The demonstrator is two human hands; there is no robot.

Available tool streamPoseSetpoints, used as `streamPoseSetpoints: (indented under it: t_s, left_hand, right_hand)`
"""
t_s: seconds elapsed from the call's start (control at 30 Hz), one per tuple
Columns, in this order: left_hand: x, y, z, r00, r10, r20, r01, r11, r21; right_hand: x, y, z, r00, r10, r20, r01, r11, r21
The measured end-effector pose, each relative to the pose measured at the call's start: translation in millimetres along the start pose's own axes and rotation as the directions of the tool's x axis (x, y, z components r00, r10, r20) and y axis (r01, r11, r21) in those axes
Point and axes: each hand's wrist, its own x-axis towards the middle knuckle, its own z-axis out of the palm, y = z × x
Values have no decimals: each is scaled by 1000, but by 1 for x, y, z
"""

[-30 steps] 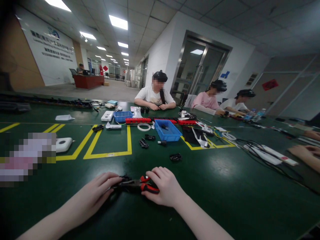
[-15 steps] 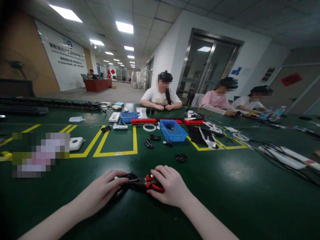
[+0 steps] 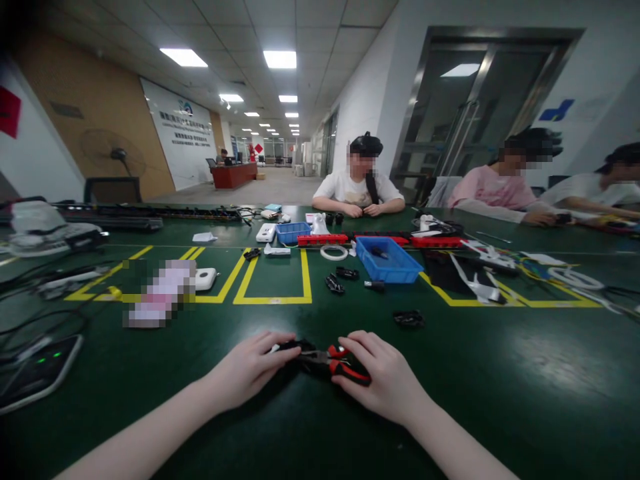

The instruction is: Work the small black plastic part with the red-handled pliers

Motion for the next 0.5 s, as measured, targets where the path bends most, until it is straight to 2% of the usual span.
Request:
streamPoseSetpoints:
  t_s: [0.23, 0.5]
  left_hand:
    - [1, 2, -4, 1000, -5, 27, 4, 1000, 7]
    - [0, 2, -2, 1000, -1, 29, 0, 1000, 18]
  right_hand:
    - [-1, 4, -2, 996, -84, -6, 83, 991, -107]
    - [2, 2, -3, 995, -100, 16, 101, 987, -129]
